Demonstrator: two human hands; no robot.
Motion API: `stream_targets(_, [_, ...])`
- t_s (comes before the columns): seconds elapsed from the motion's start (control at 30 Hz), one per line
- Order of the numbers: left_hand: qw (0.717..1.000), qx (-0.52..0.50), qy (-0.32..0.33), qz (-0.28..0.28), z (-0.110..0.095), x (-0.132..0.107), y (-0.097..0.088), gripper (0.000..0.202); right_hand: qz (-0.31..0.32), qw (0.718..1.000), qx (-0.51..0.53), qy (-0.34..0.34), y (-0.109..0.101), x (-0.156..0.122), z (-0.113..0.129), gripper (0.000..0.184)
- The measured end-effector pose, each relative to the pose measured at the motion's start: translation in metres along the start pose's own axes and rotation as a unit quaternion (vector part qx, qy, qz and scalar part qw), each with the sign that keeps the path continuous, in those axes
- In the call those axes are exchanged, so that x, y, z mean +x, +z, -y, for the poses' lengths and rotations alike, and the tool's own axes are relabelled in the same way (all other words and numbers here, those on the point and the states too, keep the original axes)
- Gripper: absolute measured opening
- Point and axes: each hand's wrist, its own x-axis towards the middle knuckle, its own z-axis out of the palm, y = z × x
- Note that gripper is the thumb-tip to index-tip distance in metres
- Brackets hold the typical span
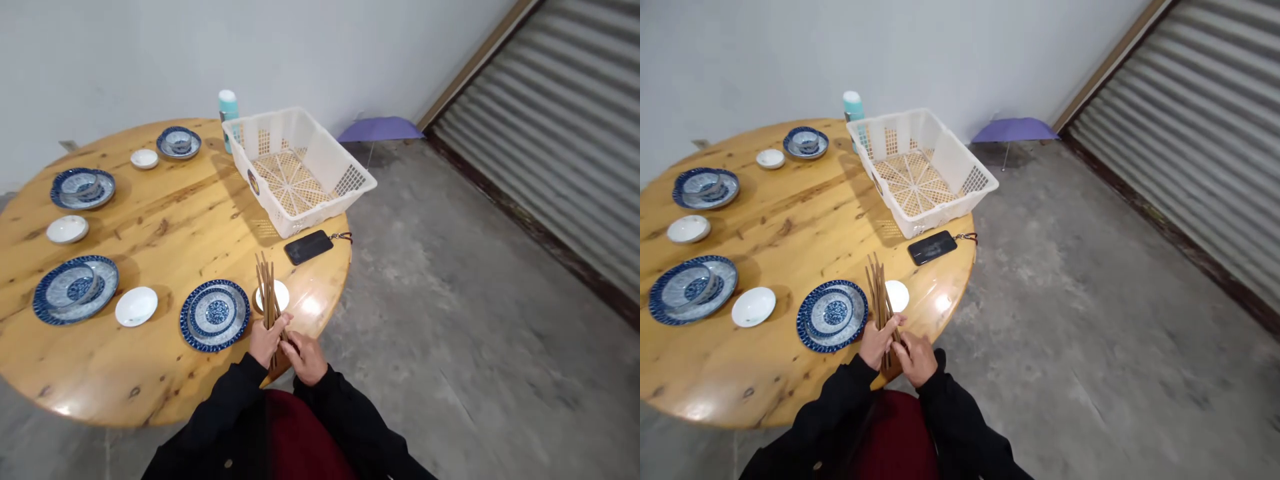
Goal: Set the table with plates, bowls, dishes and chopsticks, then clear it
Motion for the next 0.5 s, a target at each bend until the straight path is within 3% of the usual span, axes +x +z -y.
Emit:
stream_targets(0.13, [0.999, 0.027, 0.015, 0.021, -0.002, -0.008, 0.042, 0.045, -0.002, 1.000, 0.022, -0.019, -0.033, -0.013, -0.023, 0.028])
stream_targets(0.27, [0.997, 0.022, 0.047, 0.049, -0.002, -0.011, 0.090, 0.049, 0.007, 0.996, 0.089, -0.015, -0.080, -0.025, -0.053, 0.025])
stream_targets(0.5, [0.976, 0.154, 0.130, 0.077, 0.016, -0.010, 0.156, 0.037, -0.106, 0.971, 0.214, 0.017, -0.176, -0.024, -0.085, 0.041])
